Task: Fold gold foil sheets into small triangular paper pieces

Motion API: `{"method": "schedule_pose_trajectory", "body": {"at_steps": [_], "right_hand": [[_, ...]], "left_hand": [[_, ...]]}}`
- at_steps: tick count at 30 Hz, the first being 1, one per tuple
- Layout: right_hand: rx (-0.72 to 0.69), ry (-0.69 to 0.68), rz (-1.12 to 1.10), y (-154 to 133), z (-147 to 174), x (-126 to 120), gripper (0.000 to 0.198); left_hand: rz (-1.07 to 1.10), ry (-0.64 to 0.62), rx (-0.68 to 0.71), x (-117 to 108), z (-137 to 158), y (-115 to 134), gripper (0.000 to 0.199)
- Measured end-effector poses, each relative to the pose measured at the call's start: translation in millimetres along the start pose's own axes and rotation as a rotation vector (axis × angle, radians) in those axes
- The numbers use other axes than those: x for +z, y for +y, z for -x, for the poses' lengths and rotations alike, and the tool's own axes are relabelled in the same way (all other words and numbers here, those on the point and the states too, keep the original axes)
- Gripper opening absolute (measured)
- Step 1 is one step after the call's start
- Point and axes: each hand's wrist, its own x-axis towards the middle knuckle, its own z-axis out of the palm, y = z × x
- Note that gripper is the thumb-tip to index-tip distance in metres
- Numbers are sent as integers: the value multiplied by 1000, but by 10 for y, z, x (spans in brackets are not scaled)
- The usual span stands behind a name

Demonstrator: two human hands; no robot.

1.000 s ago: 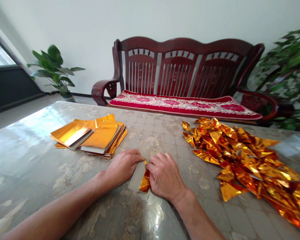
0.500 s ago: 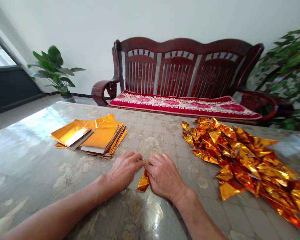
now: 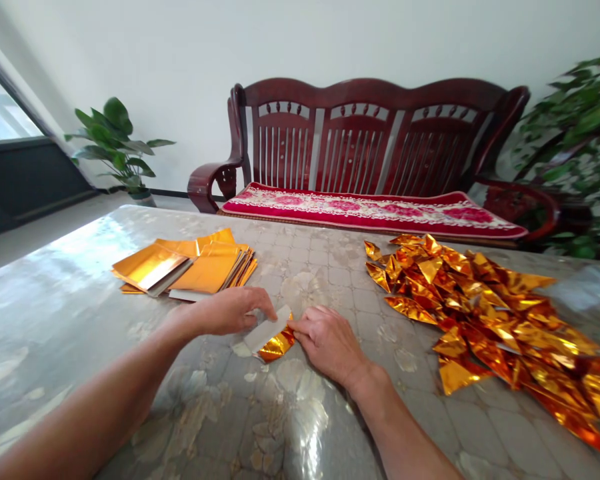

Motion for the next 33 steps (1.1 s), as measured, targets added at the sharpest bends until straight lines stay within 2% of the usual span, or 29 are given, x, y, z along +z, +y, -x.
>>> {"method": "schedule_pose_trajectory", "body": {"at_steps": [2,4,6,11,17,24,30,33], "right_hand": [[26,7,-13,12,2,29,22],[39,19,-17,15,3,53,21],[42,41,-16,7,-3,65,20],[0,114,-17,-31,-46,36,16],[-46,135,-105,-18,-86,50,14],[-12,130,-149,21,-116,97,15],[40,98,-165,21,-156,82,14],[74,85,-170,11,-177,86,14]], "left_hand": [[12,-91,65,-81,58,49,44],[15,-95,117,-67,112,145,39],[-41,-93,195,32,161,250,25],[-260,76,152,371,273,401,11],[-313,130,134,568,360,415,14],[-323,113,148,552,373,419,15],[-335,130,140,522,368,455,41],[-365,134,145,559,355,464,44]]}}
